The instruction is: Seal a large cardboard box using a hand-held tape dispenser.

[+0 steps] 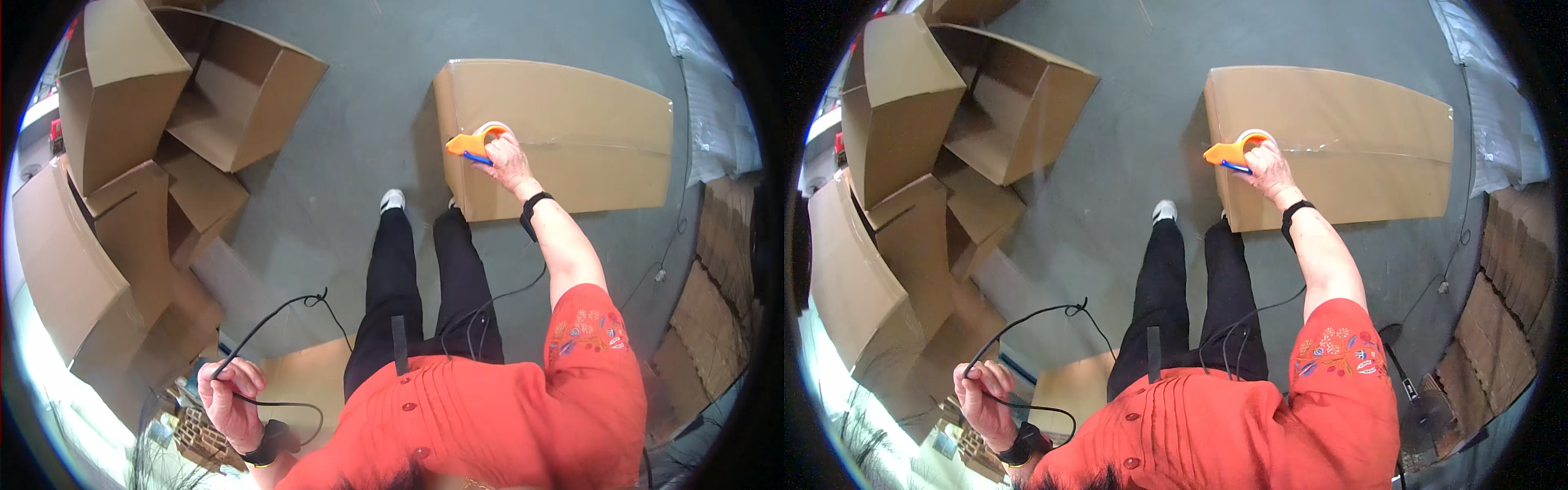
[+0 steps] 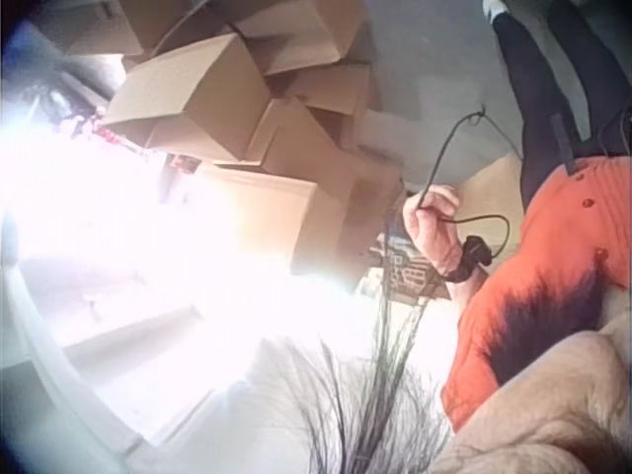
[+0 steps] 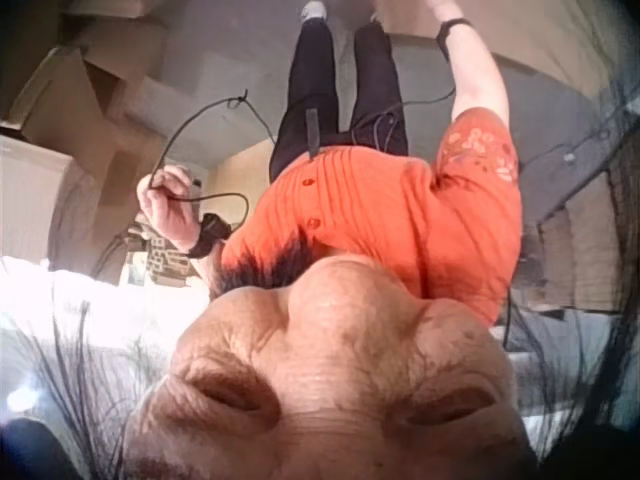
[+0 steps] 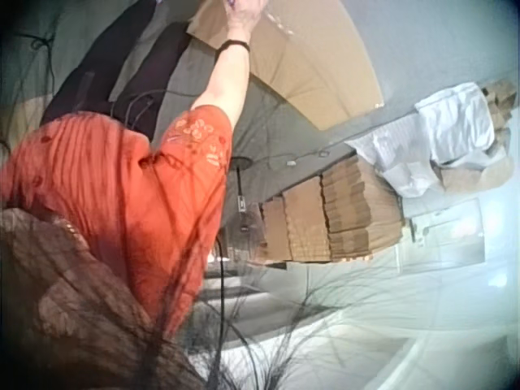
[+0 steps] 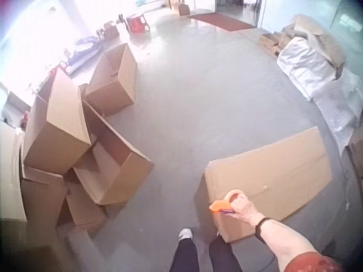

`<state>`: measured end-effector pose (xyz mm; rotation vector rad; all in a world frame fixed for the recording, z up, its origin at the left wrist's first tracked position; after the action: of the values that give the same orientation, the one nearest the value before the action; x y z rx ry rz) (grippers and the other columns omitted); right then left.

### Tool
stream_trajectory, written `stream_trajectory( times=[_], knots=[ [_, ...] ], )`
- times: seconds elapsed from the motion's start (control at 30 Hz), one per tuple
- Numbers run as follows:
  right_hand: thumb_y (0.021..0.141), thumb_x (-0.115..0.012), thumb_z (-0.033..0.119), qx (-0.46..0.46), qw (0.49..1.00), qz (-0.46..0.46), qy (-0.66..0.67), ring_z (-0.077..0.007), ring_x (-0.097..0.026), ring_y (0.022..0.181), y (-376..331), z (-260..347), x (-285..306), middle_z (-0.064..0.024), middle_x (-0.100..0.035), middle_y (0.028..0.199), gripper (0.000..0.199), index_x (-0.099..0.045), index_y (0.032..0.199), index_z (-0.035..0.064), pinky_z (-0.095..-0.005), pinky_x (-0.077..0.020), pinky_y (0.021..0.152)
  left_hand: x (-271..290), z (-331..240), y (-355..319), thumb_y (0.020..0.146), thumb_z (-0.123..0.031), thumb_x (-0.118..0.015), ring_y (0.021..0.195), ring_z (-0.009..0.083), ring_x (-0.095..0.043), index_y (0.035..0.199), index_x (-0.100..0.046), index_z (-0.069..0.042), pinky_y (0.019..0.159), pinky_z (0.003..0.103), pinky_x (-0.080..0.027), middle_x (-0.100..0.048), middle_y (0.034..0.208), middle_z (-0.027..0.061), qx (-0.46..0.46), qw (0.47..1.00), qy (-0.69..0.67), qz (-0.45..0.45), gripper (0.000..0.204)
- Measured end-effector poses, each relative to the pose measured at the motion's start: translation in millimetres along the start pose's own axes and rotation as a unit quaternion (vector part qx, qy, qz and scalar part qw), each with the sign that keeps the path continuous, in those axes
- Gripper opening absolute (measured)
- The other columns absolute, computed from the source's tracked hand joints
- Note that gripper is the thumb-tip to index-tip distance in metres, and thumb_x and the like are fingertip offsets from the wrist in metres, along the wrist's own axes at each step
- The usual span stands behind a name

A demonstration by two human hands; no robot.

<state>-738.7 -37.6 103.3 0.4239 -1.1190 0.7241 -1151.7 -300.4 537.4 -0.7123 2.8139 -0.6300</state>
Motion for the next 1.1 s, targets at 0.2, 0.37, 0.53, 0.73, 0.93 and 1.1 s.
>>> stream_trajectory(
  times=[0.2, 0.37, 0.53, 0.73, 0.93, 1.1],
  knots=[
    [0.075, -0.087, 0.031, 0.019, 0.996, 0.079, -0.047, -0.0338, -0.061, 0.108, 1, 14, -30, -0.015, -0.064, 0.102, 0.049, -0.058, 0.103, 0.0036, -0.0468, -0.0428, 0.107, 19, 4, 1, 0.107, -0.034, -0.056, 0.066, 0.0245, -0.055, 0.108, -0.062, -0.007, 0.062, 0.038, -0.043, -0.053, 0.067, 0.0076, -0.007, 0.998, -0.006, -0.056, 0.028],
    [0.08, -0.083, 0.033, -0.006, 0.986, 0.163, -0.023, -0.0356, -0.059, 0.117, -6, 1, -18, -0.018, -0.064, 0.116, 0.055, -0.059, 0.118, 0.0023, -0.048, -0.0398, 0.112, 9, 1, 15, 0.107, -0.032, -0.056, 0.068, 0.0227, -0.053, 0.116, -0.064, -0.006, 0.064, 0.036, -0.041, -0.052, 0.07, 0.0051, -0.023, 0.998, -0.019, -0.058, 0.029],
    [0.084, -0.081, 0.03, -0.004, 0.997, 0.06, 0.041, -0.0352, -0.059, 0.117, -15, 15, 18, -0.0174, -0.064, 0.117, 0.05, -0.058, 0.121, 0.0038, -0.0468, -0.0436, 0.109, 8, -9, 18, 0.109, -0.03, -0.053, 0.07, 0.0218, -0.054, 0.119, -0.064, -0.005, 0.066, 0.036, -0.041, -0.054, 0.073, 0.0057, -0.051, 0.999, -0.017, 0.003, 0.03],
    [0.086, -0.076, 0.037, -0.014, 0.921, 0.274, 0.277, -0.0334, -0.064, 0.117, 2, 175, 73, -0.0175, -0.067, 0.122, 0.057, -0.061, 0.13, 0.0049, -0.0459, -0.0513, 0.098, 1, -47, 1, 0.11, -0.032, -0.05, 0.07, 0.0214, -0.054, 0.115, -0.063, -0.003, 0.066, 0.037, -0.042, -0.051, 0.066, 0.0058, -0.122, 0.991, -0.01, 0.061, 0.032],
    [0.088, -0.077, 0.039, 0.099, 0.759, 0.491, 0.416, -0.0249, -0.067, 0.099, 39, 382, 143, -0.0124, -0.067, 0.111, 0.085, -0.034, 0.159, 0.0193, -0.0377, -0.0529, 0.088, 4, -112, -12, 0.111, -0.034, -0.047, 0.067, 0.0193, -0.057, 0.114, -0.063, -0.004, 0.067, 0.037, -0.046, -0.055, 0.066, 0.0019, -0.221, 0.956, -0.048, 0.187, 0.035],
    [0.099, -0.065, 0.035, 0.124, 0.77, 0.497, 0.38, -0.0208, -0.067, 0.093, 48, 445, 183, -0.0061, -0.071, 0.095, 0.031, -0.071, 0.119, 0.0116, -0.0367, -0.0526, 0.086, 62, -149, -16, 0.112, -0.027, -0.044, 0.083, 0.0221, -0.064, 0.132, -0.062, -0.002, 0.077, 0.037, -0.05, -0.067, 0.086, 0.0068, -0.267, 0.925, -0.075, 0.262, 0.036]
  ],
)
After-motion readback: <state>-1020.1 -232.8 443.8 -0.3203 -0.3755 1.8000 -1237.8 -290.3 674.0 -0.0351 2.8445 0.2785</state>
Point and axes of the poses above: each hand's wrist, its own y-axis towards the middle knuckle, its own x-axis out of the back of the hand, z = x × y, the point moved 2 cm from there along y, towards the middle knuckle
